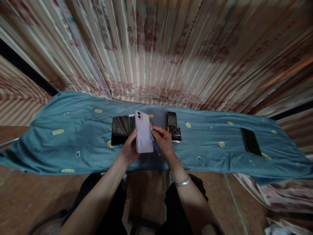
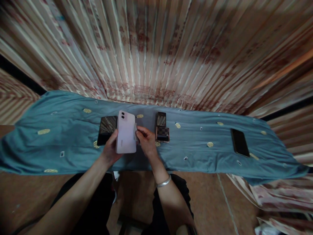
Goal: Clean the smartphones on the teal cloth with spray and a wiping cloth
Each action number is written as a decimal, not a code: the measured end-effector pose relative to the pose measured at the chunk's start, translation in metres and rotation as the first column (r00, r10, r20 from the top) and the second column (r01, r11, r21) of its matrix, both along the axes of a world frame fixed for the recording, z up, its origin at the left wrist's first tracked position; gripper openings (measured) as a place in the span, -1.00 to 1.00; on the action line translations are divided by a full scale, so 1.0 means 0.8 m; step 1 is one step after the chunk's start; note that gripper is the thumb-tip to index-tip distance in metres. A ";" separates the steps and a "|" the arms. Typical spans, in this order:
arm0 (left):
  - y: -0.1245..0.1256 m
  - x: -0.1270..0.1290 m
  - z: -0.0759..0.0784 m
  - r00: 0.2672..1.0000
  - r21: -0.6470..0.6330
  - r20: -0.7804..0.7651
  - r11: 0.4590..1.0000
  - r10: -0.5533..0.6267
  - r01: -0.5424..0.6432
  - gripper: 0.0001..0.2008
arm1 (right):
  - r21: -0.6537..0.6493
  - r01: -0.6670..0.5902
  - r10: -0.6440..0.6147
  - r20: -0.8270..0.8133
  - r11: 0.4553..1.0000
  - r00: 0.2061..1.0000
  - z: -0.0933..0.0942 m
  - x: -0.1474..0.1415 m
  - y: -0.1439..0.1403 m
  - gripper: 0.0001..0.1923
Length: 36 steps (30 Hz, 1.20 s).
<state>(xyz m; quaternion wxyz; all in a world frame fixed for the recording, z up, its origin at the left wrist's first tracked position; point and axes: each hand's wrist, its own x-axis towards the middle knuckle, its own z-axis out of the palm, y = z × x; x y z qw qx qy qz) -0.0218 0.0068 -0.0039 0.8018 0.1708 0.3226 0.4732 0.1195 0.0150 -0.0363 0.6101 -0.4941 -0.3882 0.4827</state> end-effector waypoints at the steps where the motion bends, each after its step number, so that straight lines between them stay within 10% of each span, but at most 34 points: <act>1: -0.001 0.001 -0.002 1.000 -0.006 -0.008 1.000 -0.013 0.013 -0.57 | 0.004 -0.002 0.002 -0.002 1.000 1.000 0.000 0.001 0.000 -0.70; 15: -0.005 0.003 -0.015 0.986 0.091 0.041 0.984 -0.160 0.156 -0.68 | -0.061 -0.069 0.068 -0.019 0.996 0.997 0.008 0.013 -0.007 -0.79; 36: 0.007 -0.003 -0.002 1.000 0.090 -0.023 0.996 -0.006 0.008 -0.52 | -0.097 -0.172 0.159 -0.126 0.980 0.979 0.012 0.019 -0.038 -0.78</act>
